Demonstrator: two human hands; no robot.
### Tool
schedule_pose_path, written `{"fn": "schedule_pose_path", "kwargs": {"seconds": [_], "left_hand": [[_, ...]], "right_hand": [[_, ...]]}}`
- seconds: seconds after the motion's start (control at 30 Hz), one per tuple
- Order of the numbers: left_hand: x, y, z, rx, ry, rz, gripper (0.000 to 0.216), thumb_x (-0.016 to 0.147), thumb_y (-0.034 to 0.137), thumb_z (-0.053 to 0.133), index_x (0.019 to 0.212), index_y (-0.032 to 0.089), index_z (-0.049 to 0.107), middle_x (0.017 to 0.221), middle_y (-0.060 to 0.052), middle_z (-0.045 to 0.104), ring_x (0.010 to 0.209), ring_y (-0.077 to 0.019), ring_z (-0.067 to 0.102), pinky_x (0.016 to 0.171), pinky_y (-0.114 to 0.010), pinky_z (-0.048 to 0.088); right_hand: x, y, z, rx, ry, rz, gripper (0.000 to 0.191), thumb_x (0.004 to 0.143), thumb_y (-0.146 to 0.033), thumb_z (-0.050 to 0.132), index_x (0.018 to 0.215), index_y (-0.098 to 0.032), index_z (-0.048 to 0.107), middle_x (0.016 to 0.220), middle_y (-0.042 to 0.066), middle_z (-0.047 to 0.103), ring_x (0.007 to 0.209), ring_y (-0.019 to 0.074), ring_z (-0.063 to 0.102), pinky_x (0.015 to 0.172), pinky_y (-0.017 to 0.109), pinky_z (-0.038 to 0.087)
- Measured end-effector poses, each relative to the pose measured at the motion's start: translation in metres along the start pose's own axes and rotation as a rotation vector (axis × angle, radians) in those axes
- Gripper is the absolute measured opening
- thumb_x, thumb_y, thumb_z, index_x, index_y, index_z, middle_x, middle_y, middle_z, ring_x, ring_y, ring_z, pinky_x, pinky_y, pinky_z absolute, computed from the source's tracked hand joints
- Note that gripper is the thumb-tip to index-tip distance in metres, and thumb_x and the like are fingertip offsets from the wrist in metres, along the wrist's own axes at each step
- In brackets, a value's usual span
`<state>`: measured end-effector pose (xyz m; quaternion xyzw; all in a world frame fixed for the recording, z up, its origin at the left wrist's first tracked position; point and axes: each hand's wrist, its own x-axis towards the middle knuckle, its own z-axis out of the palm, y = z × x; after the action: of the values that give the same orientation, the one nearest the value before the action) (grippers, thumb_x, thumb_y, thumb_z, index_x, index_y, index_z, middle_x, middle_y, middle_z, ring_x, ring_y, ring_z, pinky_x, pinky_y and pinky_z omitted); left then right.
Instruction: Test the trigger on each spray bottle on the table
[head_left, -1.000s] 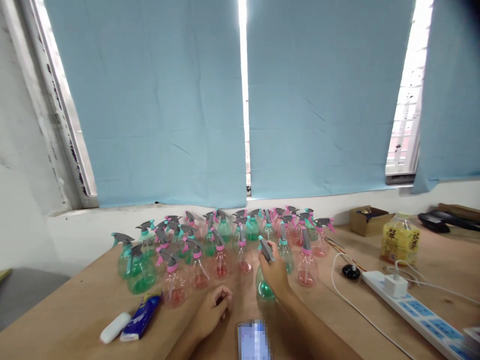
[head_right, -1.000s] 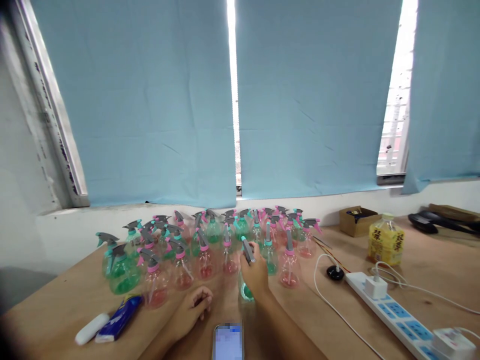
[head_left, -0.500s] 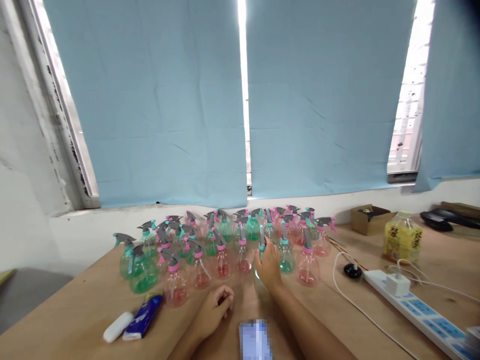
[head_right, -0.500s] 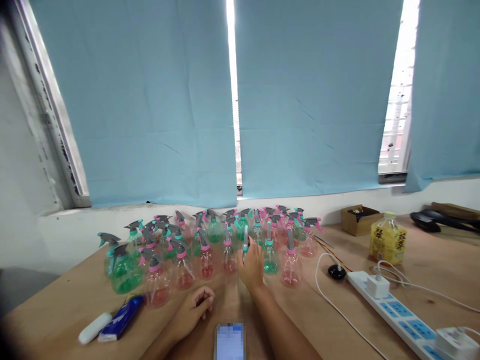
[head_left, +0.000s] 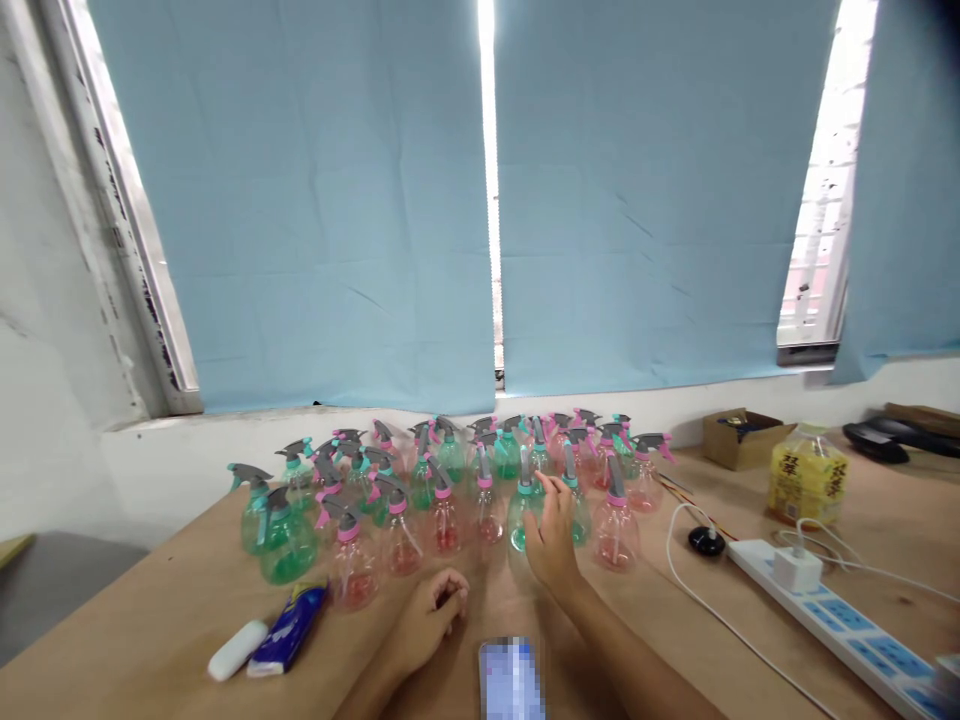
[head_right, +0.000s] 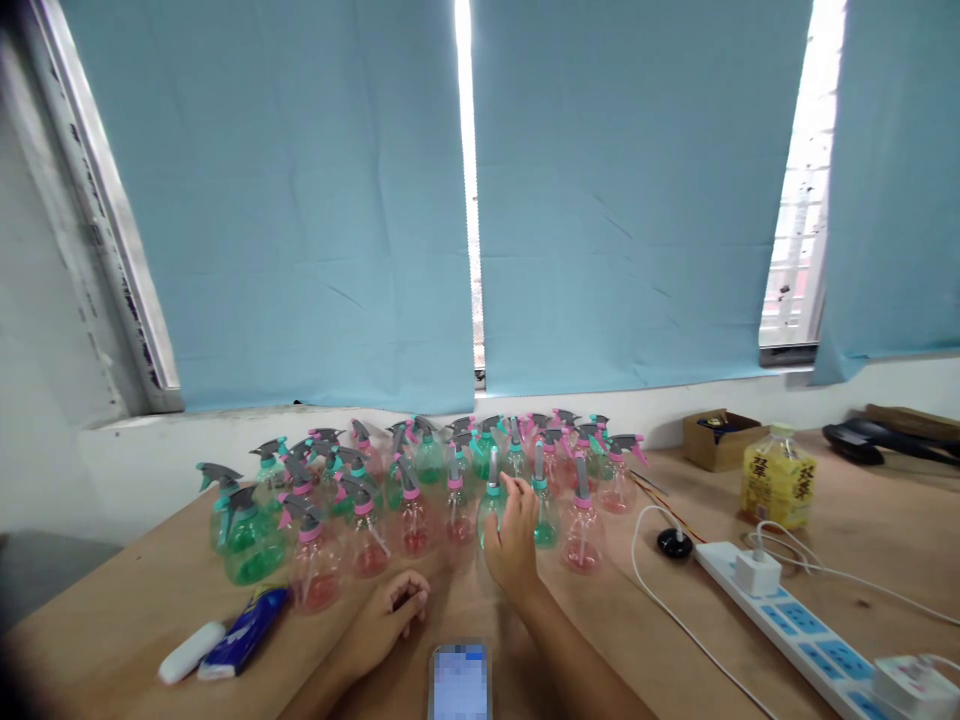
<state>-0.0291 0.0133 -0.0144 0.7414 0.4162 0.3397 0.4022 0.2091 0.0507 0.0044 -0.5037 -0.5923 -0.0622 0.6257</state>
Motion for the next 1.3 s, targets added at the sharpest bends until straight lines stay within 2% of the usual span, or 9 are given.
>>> {"fn": "schedule_pose_path", "kwargs": {"seconds": [0.07, 0.17, 0.33, 0.43, 0.53, 0.7, 0.83, 1.0, 1.3], "left_hand": [[0.0, 0.002, 0.0, -0.003, -0.002, -0.003, 0.021, 0.091, 0.037, 0.051, 0.087, 0.018, 0.058, 0.073, 0.002, 0.058, 0.061, -0.0124, 0.05, 0.056, -0.022, 0.04], [0.0, 0.003, 0.0, 0.006, -0.007, -0.008, 0.022, 0.091, 0.038, 0.051, 0.087, 0.018, 0.058, 0.072, 0.001, 0.058, 0.061, -0.0125, 0.051, 0.057, -0.022, 0.04], [0.001, 0.001, 0.0, 0.003, -0.004, -0.007, 0.022, 0.091, 0.038, 0.051, 0.087, 0.017, 0.057, 0.073, 0.001, 0.059, 0.062, -0.013, 0.051, 0.057, -0.022, 0.041], [0.001, 0.0, 0.0, -0.003, 0.0, -0.008, 0.022, 0.091, 0.038, 0.052, 0.088, 0.017, 0.057, 0.073, 0.001, 0.059, 0.063, -0.0134, 0.052, 0.057, -0.022, 0.041], [0.0, 0.0, 0.0, -0.006, 0.0, -0.01, 0.022, 0.09, 0.038, 0.052, 0.088, 0.017, 0.057, 0.072, 0.001, 0.058, 0.062, -0.0132, 0.051, 0.057, -0.023, 0.041], [0.0, 0.002, 0.0, -0.011, -0.001, -0.013, 0.023, 0.09, 0.04, 0.052, 0.086, 0.018, 0.057, 0.072, 0.001, 0.057, 0.064, -0.0142, 0.052, 0.057, -0.023, 0.042], [-0.001, 0.004, 0.0, 0.0, -0.004, -0.018, 0.025, 0.09, 0.042, 0.052, 0.086, 0.018, 0.058, 0.072, 0.001, 0.058, 0.061, -0.0131, 0.051, 0.057, -0.023, 0.041], [0.0, 0.002, 0.0, -0.008, 0.002, -0.009, 0.025, 0.09, 0.042, 0.052, 0.086, 0.018, 0.058, 0.072, 0.001, 0.058, 0.062, -0.0134, 0.051, 0.056, -0.022, 0.041], [-0.001, 0.001, 0.0, -0.02, 0.004, -0.003, 0.026, 0.09, 0.043, 0.052, 0.087, 0.018, 0.058, 0.072, 0.001, 0.058, 0.062, -0.0133, 0.051, 0.057, -0.022, 0.04]], "right_hand": [[0.008, -0.005, -0.013, -0.052, 0.016, -0.006, 0.051, 0.085, -0.021, 0.042, 0.136, -0.02, 0.05, 0.132, 0.014, 0.042, 0.128, 0.0297, 0.039, 0.107, 0.054, 0.032], [0.026, -0.006, -0.027, -0.163, 0.034, 0.041, 0.051, 0.083, -0.025, 0.047, 0.133, -0.018, 0.055, 0.144, 0.016, 0.032, 0.136, 0.035, 0.03, 0.11, 0.058, 0.025], [0.048, 0.007, -0.031, -0.175, -0.097, 0.306, 0.061, 0.081, -0.032, 0.048, 0.138, -0.011, 0.052, 0.158, 0.02, 0.015, 0.145, 0.0406, 0.014, 0.113, 0.059, 0.018], [0.05, 0.017, -0.027, -0.129, -0.198, 0.436, 0.067, 0.08, -0.034, 0.047, 0.142, -0.007, 0.047, 0.159, 0.023, 0.014, 0.147, 0.0407, 0.013, 0.114, 0.057, 0.019], [0.046, 0.02, -0.023, -0.095, -0.237, 0.492, 0.071, 0.08, -0.034, 0.047, 0.144, -0.005, 0.044, 0.159, 0.023, 0.017, 0.147, 0.0395, 0.016, 0.116, 0.054, 0.019], [0.035, 0.013, -0.024, -0.072, -0.194, 0.447, 0.071, 0.081, -0.035, 0.047, 0.145, -0.005, 0.042, 0.158, 0.021, 0.019, 0.147, 0.0385, 0.015, 0.117, 0.054, 0.017], [0.023, 0.002, -0.028, -0.077, -0.134, 0.362, 0.073, 0.084, -0.036, 0.046, 0.149, -0.006, 0.035, 0.159, 0.021, 0.016, 0.147, 0.0375, 0.014, 0.117, 0.054, 0.016], [0.012, -0.01, -0.032, -0.07, -0.12, 0.291, 0.073, 0.086, -0.036, 0.046, 0.151, -0.011, 0.028, 0.161, 0.017, 0.01, 0.148, 0.0353, 0.011, 0.117, 0.054, 0.018], [-0.003, -0.021, -0.038, -0.066, -0.12, 0.223, 0.071, 0.085, -0.032, 0.046, 0.151, -0.014, 0.029, 0.156, 0.018, 0.021, 0.145, 0.0355, 0.02, 0.114, 0.056, 0.023]]}}
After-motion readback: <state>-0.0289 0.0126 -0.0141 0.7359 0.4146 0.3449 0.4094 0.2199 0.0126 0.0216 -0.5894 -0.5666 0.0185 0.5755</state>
